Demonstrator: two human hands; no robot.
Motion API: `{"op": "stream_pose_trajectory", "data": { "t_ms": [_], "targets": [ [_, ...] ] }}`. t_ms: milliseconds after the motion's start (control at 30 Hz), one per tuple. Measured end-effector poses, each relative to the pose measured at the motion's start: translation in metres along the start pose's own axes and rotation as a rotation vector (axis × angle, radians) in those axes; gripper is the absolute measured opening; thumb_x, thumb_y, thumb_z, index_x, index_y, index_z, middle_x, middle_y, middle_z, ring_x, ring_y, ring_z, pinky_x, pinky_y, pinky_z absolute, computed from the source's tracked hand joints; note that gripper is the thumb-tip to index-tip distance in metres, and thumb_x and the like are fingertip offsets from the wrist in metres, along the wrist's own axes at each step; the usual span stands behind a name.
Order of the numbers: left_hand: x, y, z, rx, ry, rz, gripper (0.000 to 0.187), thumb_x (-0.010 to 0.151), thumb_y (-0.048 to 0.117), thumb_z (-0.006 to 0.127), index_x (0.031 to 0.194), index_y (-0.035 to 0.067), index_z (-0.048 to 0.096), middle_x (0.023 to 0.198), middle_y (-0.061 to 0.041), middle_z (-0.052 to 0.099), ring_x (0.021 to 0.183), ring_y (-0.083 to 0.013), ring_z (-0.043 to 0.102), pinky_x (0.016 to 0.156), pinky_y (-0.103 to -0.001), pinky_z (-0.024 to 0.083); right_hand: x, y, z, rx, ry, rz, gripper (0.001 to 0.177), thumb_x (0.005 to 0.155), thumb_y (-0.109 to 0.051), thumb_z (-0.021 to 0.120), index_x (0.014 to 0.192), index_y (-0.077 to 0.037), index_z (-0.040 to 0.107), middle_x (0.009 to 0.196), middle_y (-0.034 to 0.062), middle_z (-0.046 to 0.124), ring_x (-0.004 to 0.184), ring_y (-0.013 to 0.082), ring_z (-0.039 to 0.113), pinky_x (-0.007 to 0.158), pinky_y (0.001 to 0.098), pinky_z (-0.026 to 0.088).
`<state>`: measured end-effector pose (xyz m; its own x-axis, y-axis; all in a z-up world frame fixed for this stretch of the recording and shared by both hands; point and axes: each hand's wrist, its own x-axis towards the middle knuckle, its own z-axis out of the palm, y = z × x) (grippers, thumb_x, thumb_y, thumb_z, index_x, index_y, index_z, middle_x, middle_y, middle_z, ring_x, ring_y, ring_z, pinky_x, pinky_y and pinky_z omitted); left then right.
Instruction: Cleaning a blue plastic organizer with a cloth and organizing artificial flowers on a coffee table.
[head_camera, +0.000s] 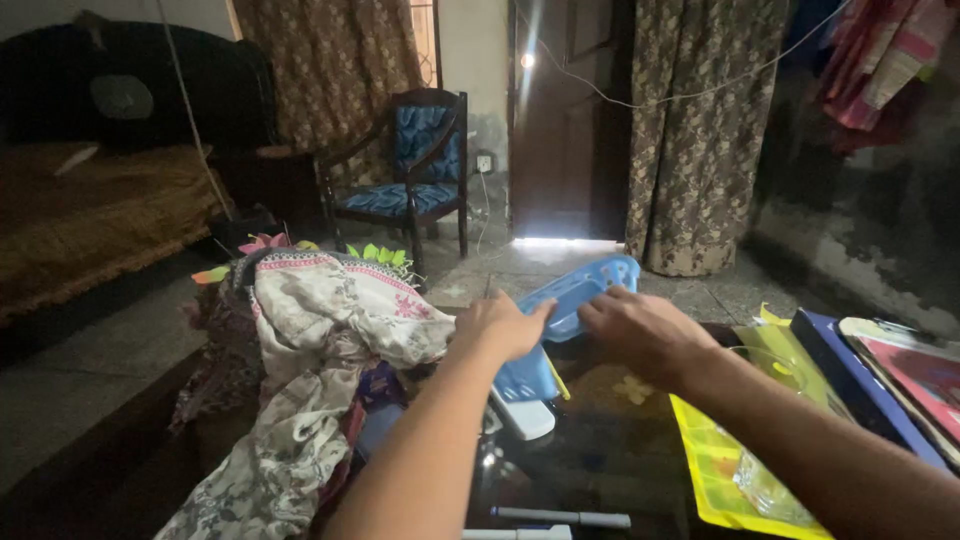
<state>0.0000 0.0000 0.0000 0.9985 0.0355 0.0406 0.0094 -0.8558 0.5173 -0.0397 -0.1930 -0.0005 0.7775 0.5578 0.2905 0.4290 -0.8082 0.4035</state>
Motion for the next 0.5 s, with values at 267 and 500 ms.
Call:
{"op": "stream_pose_trajectory", "data": {
  "t_ms": [267, 500],
  "targets": [
    [-0.016, 0.017, 0.046, -0.075, -0.081, 0.286, 0.063, 0.081, 0.061, 0.068, 0.111, 0.005, 0.075, 0.114, -0.024, 0.072, 0.114, -0.0389, 0.069, 0.101, -0.046, 0.054, -0.034, 0.037, 0.045, -0.054, 0.177, 0.257, 0.024, 0.082, -0.016, 0.066, 0.104, -0.007, 0.064, 0.120, 0.0105, 0.068, 0.122, 0.0308, 0.060, 0.088, 0.0422, 0.058],
    [-0.018, 0.009, 0.103, 0.101, 0.106, 0.444, 0.031, 0.079, 0.021, 0.078, 0.109, 0.011, 0.074, 0.108, -0.016, 0.075, 0.109, -0.0355, 0.070, 0.095, -0.053, 0.051, -0.047, 0.015, 0.075, 0.064, -0.042, 0.471, 0.038, 0.079, -0.024, 0.072, 0.112, -0.007, 0.063, 0.122, 0.0096, 0.065, 0.129, 0.0325, 0.057, 0.094, 0.0432, 0.057]
  ]
}}
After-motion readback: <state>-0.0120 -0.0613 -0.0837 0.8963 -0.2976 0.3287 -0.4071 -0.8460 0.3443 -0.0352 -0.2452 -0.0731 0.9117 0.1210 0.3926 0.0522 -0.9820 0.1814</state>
